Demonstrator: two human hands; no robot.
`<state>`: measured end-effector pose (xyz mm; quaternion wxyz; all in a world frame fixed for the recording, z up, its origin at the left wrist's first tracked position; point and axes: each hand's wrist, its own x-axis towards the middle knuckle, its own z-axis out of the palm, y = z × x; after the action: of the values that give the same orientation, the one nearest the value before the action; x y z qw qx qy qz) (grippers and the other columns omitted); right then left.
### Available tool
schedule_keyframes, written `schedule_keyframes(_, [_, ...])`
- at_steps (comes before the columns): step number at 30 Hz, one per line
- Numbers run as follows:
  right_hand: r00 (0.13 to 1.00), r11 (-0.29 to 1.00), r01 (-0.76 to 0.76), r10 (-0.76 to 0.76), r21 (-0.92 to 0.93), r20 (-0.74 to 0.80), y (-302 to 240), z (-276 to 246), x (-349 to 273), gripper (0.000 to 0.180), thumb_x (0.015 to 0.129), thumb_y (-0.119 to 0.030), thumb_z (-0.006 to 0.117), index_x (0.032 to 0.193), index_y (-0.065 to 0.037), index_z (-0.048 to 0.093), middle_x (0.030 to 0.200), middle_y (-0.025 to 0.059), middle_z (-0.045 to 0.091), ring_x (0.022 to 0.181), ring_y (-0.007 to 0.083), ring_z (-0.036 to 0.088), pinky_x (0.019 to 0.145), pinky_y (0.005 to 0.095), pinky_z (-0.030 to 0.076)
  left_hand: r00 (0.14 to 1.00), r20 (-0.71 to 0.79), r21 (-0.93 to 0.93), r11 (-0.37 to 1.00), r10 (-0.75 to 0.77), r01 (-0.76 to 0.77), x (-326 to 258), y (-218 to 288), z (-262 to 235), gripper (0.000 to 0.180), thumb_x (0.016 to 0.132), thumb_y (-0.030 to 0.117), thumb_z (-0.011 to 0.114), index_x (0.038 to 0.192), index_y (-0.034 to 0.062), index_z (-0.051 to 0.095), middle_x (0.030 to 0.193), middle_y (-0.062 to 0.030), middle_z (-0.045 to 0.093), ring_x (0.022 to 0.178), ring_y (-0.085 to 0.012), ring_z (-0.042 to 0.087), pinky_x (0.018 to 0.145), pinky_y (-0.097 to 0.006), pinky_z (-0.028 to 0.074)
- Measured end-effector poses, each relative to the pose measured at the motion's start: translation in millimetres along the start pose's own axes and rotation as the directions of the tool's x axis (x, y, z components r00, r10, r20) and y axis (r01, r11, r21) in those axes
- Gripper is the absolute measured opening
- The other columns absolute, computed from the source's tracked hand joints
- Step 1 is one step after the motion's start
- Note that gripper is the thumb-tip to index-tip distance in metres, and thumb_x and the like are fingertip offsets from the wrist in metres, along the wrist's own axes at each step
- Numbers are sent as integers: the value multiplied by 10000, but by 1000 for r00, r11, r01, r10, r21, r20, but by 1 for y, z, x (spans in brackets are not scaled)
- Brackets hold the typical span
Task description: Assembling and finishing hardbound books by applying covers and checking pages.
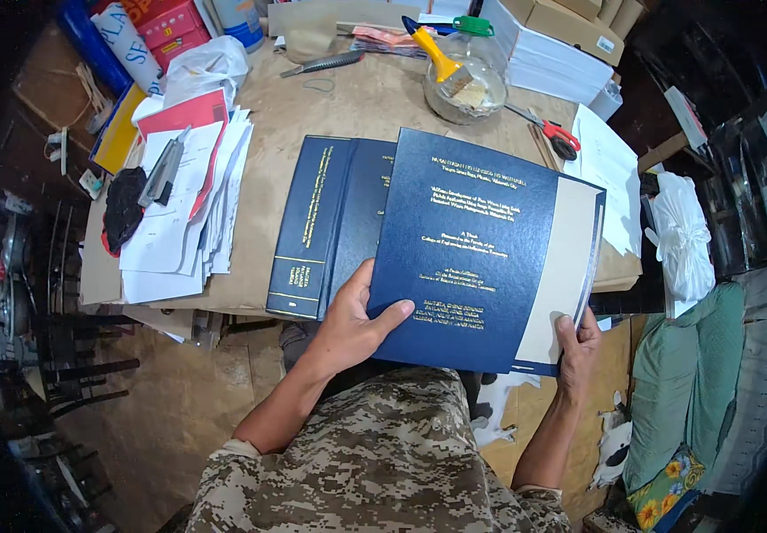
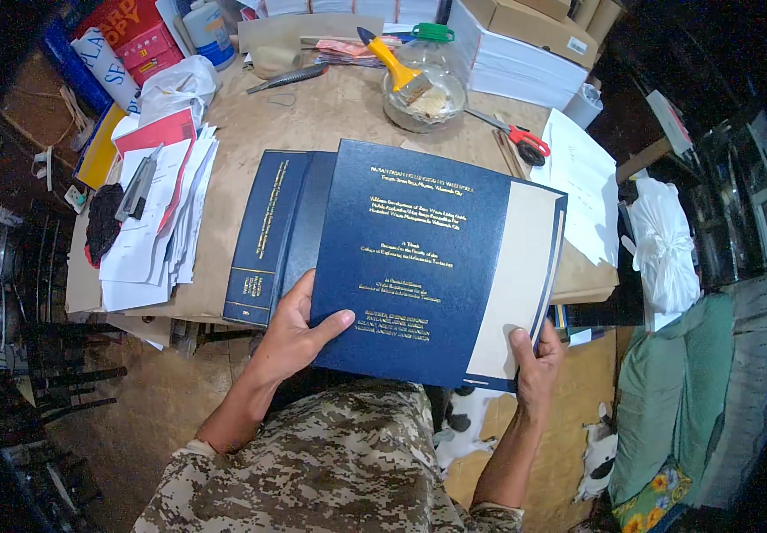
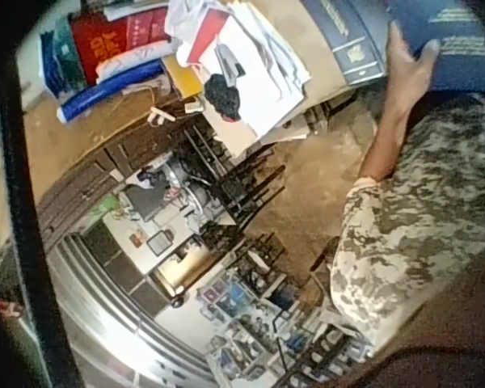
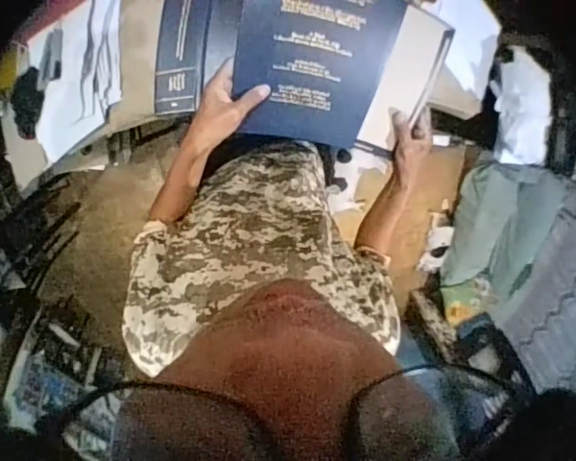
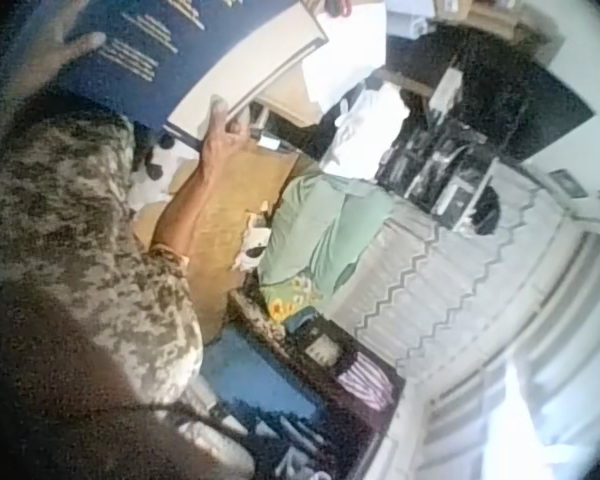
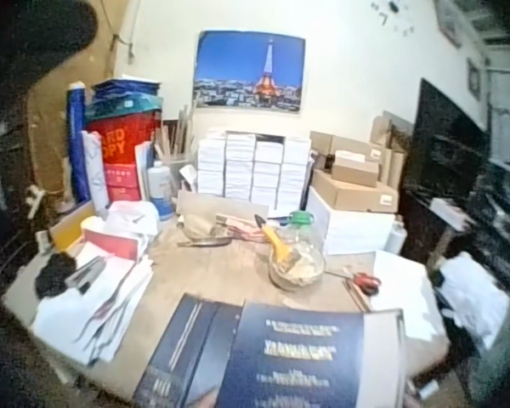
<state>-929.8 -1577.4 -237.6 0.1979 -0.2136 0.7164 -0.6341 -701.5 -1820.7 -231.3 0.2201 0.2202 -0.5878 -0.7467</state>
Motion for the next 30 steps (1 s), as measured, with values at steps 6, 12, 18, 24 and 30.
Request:
schedule_keyframes(6, [999,999,-25,26,31,-33,12,-14,-3,404,934,-176,662,1268,43,605,976,83,700,740,85,593,683,178,474,1000,20,127,992,-13,10,0,3,9,513,925,10,605,1405,-43,433,1249,-201,616,1099,-219,619,950,-321,486])
schedule_keyframes(12, [993,996,-88,90,32,-73,30,-68,-10,421,977,-211,624,1309,42,573,1009,83,695,749,89,606,679,178,478,995,42,528,847,-95,58,0,24,20,534,918,84,668,1418,4,499,1259,-166,642,1022,-206,639,898,-317,512])
schedule_keyframes(18, [983,995,-100,102,26,-150,36,-83,-20,350,980,-218,622,1233,24,621,955,58,687,720,75,579,661,178,461,886,114,856,409,450,-317,19,-11,-21,431,877,158,710,1285,57,617,1135,-104,660,939,-250,597,841,-381,480])
schedule_keyframes(24, [974,987,-153,160,55,-159,33,-80,-19,351,981,-228,627,1227,21,624,957,57,692,726,73,586,662,178,464,881,182,963,103,437,-251,29,4,-26,398,906,233,671,1277,101,617,1143,-99,584,961,-262,556,809,-401,453])
schedule_keyframes(30, [973,987,-154,161,55,-168,33,-81,-20,355,984,-243,625,1223,19,625,954,56,696,725,73,589,660,178,464,941,191,980,-2,279,-198,47,14,-24,402,937,286,617,1300,113,595,1089,-109,548,923,-282,549,773,-424,453])
